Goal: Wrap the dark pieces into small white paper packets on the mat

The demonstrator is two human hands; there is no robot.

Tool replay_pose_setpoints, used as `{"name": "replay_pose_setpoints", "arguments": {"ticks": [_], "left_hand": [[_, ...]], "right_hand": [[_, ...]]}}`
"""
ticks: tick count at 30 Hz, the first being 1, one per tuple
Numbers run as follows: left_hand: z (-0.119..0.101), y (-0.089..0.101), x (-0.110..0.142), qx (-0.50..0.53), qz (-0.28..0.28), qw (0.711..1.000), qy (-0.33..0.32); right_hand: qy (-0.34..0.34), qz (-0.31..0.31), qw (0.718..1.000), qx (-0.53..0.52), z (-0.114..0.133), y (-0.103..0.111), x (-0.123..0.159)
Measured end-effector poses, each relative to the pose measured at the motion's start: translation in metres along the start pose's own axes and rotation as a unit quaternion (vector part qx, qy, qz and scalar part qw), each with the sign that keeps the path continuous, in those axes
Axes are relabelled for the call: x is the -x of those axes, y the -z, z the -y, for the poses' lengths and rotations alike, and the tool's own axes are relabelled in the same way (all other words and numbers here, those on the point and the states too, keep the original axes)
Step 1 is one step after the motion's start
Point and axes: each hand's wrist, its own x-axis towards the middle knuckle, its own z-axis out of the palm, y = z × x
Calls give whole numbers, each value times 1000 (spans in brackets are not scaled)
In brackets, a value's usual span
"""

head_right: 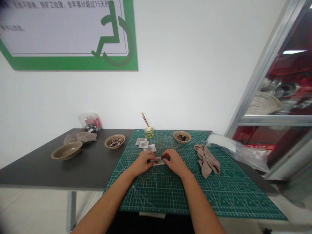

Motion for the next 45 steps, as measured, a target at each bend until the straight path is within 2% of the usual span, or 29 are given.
{"name": "replay_pose_setpoints", "arguments": {"ticks": [10, 17, 34, 40, 45], "left_hand": [[1, -1, 0, 10, -11, 1000, -9], [2, -2, 0, 9, -7, 1000, -5], [0, -1, 0, 5, -17, 1000, 11], [-2, 2, 0, 5, -7, 1000, 9], [-2, 2, 0, 8, -7, 1000, 4]], "right_hand": [[0, 40, 999, -6, 4, -2, 0], [34, -15, 999, 33, -4, 1, 0], [43, 27, 998, 30, -4, -3, 0], [18, -10, 999, 48, -7, -3, 1], [37, 14, 999, 35, -6, -2, 1]]}}
